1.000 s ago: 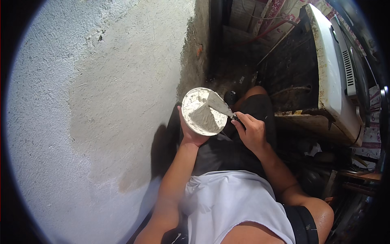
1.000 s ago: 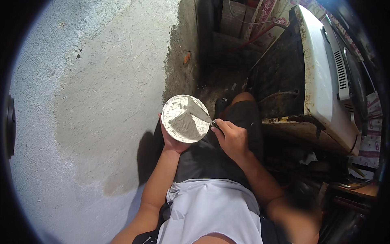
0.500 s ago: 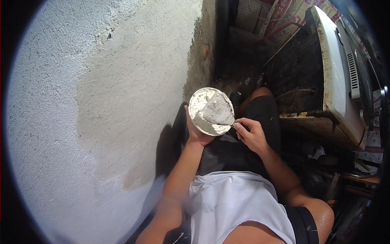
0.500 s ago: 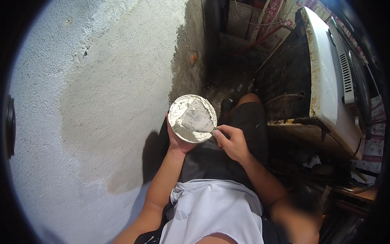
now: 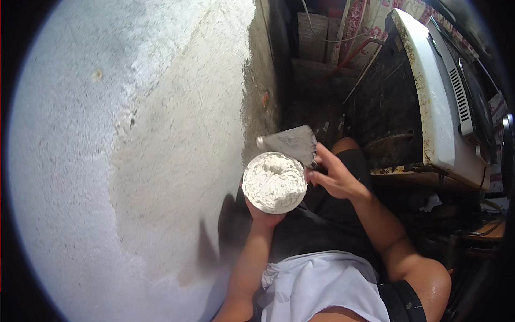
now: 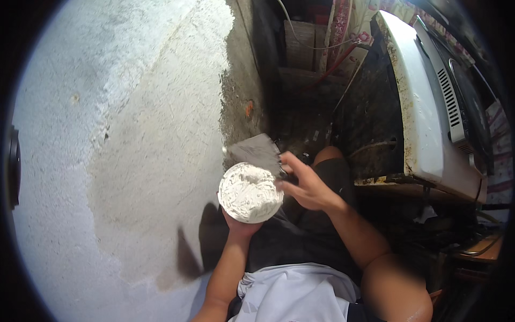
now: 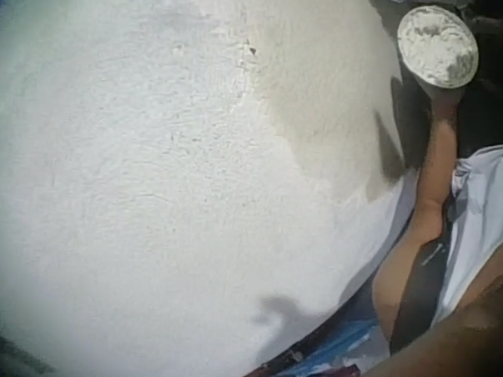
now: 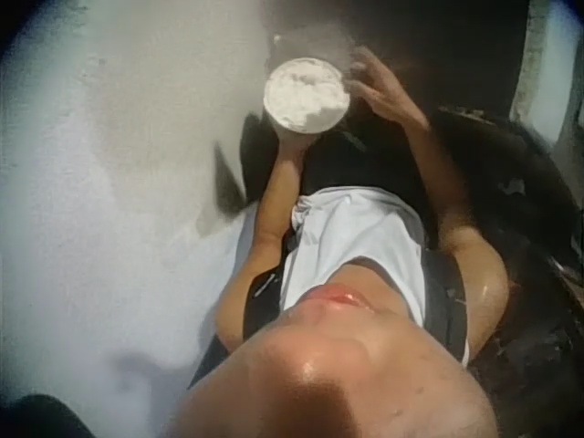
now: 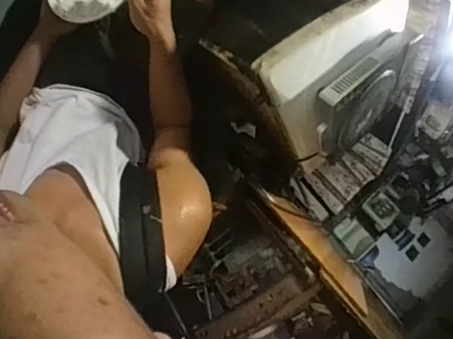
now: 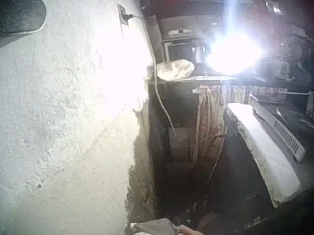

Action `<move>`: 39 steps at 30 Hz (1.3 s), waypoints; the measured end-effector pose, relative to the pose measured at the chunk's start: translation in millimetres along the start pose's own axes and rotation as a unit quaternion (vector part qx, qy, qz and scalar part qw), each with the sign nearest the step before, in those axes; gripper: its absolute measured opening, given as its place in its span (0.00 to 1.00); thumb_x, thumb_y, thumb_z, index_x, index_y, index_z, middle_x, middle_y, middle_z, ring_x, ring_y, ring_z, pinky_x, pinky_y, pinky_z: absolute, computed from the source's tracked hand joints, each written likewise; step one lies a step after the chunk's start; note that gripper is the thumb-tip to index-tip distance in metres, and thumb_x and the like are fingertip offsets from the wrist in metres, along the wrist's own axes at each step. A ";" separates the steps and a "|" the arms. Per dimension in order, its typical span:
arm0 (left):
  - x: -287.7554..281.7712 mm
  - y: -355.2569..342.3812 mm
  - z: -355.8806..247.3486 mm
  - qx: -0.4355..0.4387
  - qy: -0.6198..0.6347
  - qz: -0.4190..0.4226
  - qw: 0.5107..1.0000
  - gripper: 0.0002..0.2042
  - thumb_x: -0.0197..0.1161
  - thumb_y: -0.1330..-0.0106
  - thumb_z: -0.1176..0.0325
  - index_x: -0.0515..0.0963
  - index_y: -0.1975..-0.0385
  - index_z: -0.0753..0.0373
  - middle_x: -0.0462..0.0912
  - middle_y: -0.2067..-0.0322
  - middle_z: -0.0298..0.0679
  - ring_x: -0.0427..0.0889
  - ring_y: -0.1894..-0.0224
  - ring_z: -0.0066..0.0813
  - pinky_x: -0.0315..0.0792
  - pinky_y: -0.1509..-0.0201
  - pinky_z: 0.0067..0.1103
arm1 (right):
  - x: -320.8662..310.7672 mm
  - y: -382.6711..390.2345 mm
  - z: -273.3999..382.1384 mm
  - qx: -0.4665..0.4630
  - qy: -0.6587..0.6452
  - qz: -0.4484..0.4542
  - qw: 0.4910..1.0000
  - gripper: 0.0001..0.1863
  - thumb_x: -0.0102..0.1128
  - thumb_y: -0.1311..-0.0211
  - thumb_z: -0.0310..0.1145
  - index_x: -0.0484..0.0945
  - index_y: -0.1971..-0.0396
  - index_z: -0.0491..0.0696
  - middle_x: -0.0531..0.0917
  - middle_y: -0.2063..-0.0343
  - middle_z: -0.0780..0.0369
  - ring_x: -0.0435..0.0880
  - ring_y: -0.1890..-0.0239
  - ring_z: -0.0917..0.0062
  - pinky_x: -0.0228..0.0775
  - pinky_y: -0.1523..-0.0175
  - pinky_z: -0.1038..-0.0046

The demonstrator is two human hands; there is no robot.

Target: Applying plaster or putty to a concrete wall using a putty knife.

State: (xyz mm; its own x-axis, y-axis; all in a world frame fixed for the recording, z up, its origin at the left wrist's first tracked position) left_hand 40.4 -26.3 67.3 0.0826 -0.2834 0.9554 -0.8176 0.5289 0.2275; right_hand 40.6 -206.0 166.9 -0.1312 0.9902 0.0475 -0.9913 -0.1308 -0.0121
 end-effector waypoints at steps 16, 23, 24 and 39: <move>-33.4 -19.5 -3.1 -0.017 -0.042 -0.114 0.992 0.41 0.43 0.30 0.27 0.59 0.22 0.46 0.56 0.22 0.44 0.57 0.23 0.61 0.52 0.28 0.70 | -60.2 -247.1 -108.5 -0.178 0.300 -0.117 0.930 0.17 0.64 0.46 0.29 0.72 0.57 0.45 0.71 0.60 0.52 0.72 0.53 0.53 0.67 0.53 0.55; -12.3 -35.1 -1.3 -0.050 0.191 -0.079 0.977 0.41 0.43 0.30 0.27 0.55 0.21 0.43 0.52 0.20 0.41 0.53 0.22 0.60 0.52 0.30 0.74 | -48.4 -279.8 -121.2 -0.148 0.298 -0.073 0.940 0.14 0.60 0.41 0.30 0.72 0.56 0.44 0.71 0.61 0.51 0.73 0.53 0.53 0.66 0.50 0.54; -10.9 -34.2 -0.7 -0.053 0.210 -0.070 0.974 0.41 0.43 0.29 0.28 0.54 0.21 0.42 0.52 0.20 0.40 0.53 0.21 0.59 0.52 0.30 0.74 | -48.2 -284.0 -123.7 -0.143 0.296 -0.074 0.942 0.14 0.60 0.41 0.30 0.72 0.56 0.44 0.71 0.61 0.51 0.73 0.53 0.53 0.66 0.50 0.54; 0.4 -34.3 -0.4 -0.065 0.104 -0.013 0.992 0.38 0.43 0.26 0.33 0.57 0.22 0.50 0.56 0.22 0.41 0.59 0.23 0.55 0.58 0.27 0.65 | -46.3 -277.7 -105.4 -0.176 0.262 -0.195 0.929 0.13 0.58 0.45 0.28 0.70 0.61 0.41 0.71 0.63 0.49 0.73 0.58 0.49 0.68 0.54 0.52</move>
State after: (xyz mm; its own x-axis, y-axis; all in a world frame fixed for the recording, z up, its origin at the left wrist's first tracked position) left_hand 68.7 -44.3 60.0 0.2298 -0.1351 0.9638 -0.7343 0.6259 0.2628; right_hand 322.5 -210.4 62.8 0.3500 0.8589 -0.3739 -0.8873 0.1761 -0.4262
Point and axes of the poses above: each hand's wrist, its own y-axis away from the middle knuckle, its own x-axis out of the palm, z = x × y, the point moved 7 cm from there along -y, towards the middle knuckle
